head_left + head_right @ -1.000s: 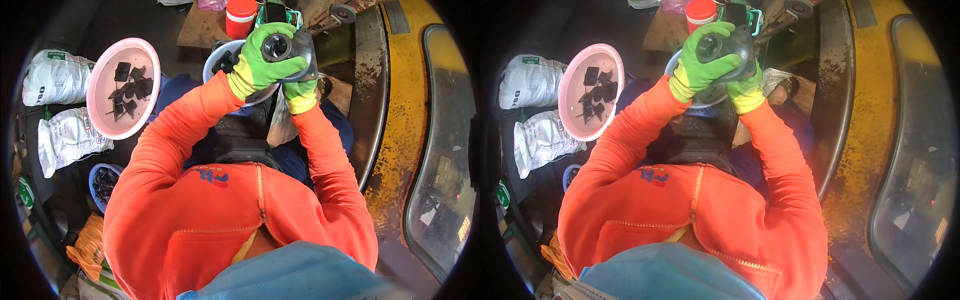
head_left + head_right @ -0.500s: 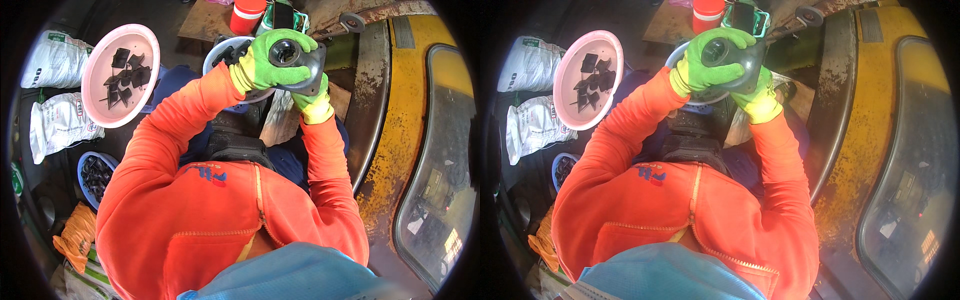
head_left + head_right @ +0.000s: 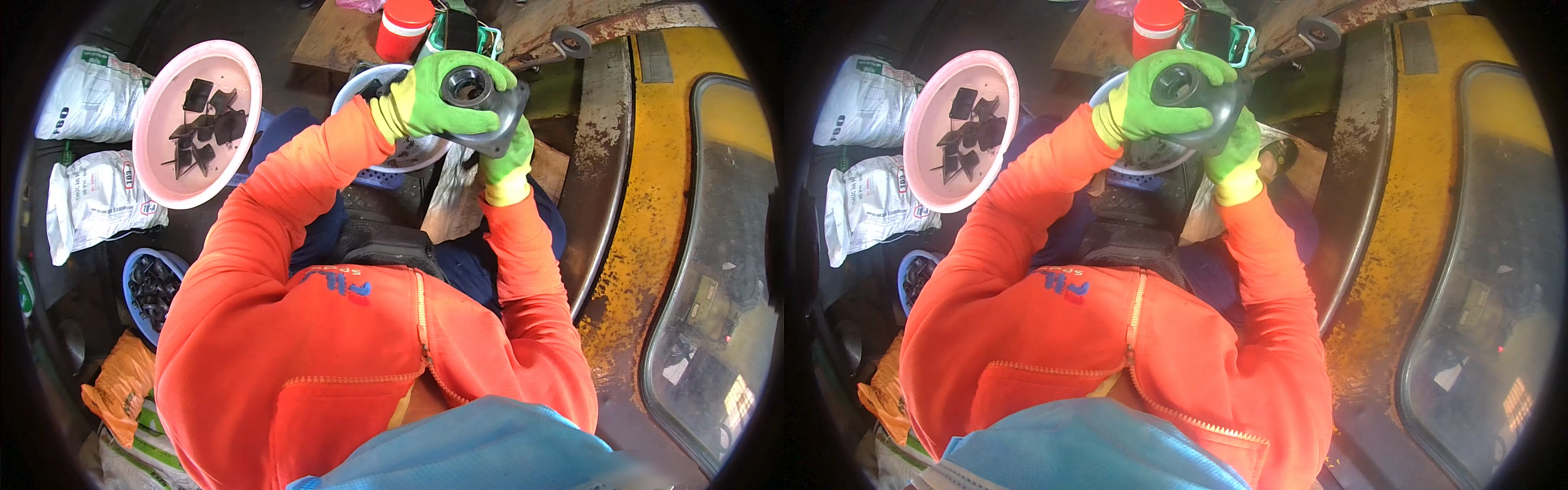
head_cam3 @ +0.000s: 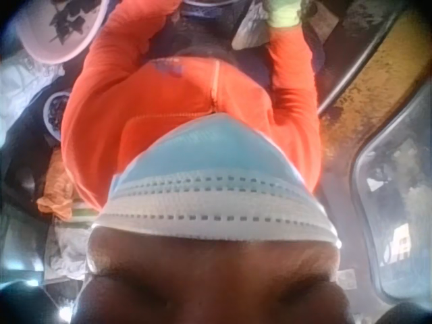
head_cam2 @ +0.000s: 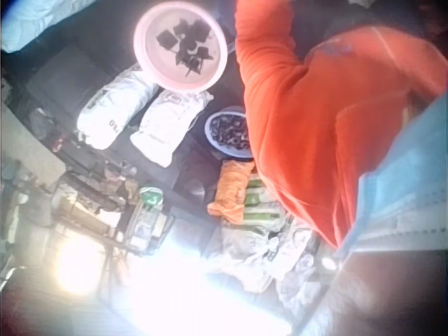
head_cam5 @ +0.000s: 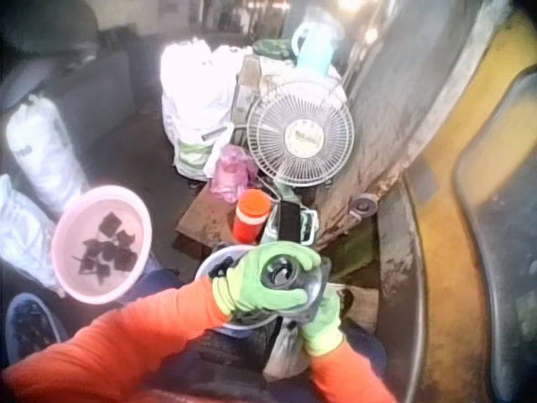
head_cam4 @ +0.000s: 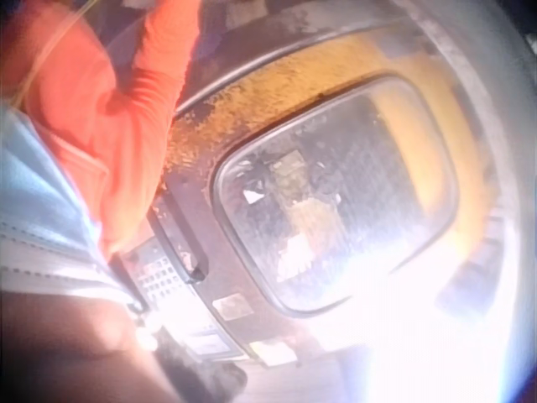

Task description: The person sits on the floor and repeatedly picks up small dark metal parts from a white bowl, rubs them with a cloth, and places them into a pink bowl. The person continues this process for several parts.

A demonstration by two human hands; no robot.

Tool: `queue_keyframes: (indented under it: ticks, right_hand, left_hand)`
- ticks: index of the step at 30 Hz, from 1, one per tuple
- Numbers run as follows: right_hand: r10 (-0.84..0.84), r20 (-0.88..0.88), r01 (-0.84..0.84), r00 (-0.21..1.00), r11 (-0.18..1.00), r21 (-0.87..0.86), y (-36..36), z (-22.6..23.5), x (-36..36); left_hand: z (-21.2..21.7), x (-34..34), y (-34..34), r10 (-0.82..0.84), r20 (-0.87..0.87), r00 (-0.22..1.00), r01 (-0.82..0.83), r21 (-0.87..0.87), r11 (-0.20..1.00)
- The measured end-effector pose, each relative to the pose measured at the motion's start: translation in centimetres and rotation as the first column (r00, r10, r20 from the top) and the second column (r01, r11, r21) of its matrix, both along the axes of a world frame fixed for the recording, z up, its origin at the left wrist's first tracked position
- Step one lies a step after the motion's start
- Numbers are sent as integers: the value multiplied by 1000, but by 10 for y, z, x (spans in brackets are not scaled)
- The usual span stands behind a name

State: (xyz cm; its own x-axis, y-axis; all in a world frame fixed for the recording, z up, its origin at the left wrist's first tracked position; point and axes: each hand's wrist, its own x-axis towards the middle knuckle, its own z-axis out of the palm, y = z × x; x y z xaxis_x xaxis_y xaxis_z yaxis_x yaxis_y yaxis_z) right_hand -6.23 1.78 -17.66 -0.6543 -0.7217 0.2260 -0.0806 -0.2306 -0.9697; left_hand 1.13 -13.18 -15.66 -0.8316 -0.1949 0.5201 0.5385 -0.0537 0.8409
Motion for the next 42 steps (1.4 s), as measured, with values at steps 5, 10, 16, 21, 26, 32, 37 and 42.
queue_keyframes:
  ticks: [5,10,16,21,26,32,37,42]
  right_hand:
    - [-123,-622,227,773,970,91,-13,-5,0]
    - [16,-533,69,846,988,138,-15,21,1]
    - [236,-810,-27,536,964,263,-3,43,-5]
    - [336,-886,15,320,933,359,22,15,-14]
    - [412,-523,-280,746,907,315,15,-8,3]
    - [99,-855,89,509,982,167,-11,28,-14]
    - [-115,-552,162,826,986,36,-12,15,9]
    - [-50,-636,161,770,980,119,-3,11,5]
  left_hand:
    - [-1,7,22,222,28,975,-223,33,974]
    - [-4,9,15,154,-71,985,-153,19,988]
    - [4,12,2,-56,-54,997,54,-44,998]
    - [4,10,-4,-319,-108,941,305,-132,943]
    - [2,-2,-12,-645,-184,741,593,-270,759]
    - [18,-4,-37,-1,-10,1000,-5,-556,831]
    - [2,2,9,185,-132,974,-207,-186,960]
    - [-7,5,13,126,-141,982,-145,-134,980]
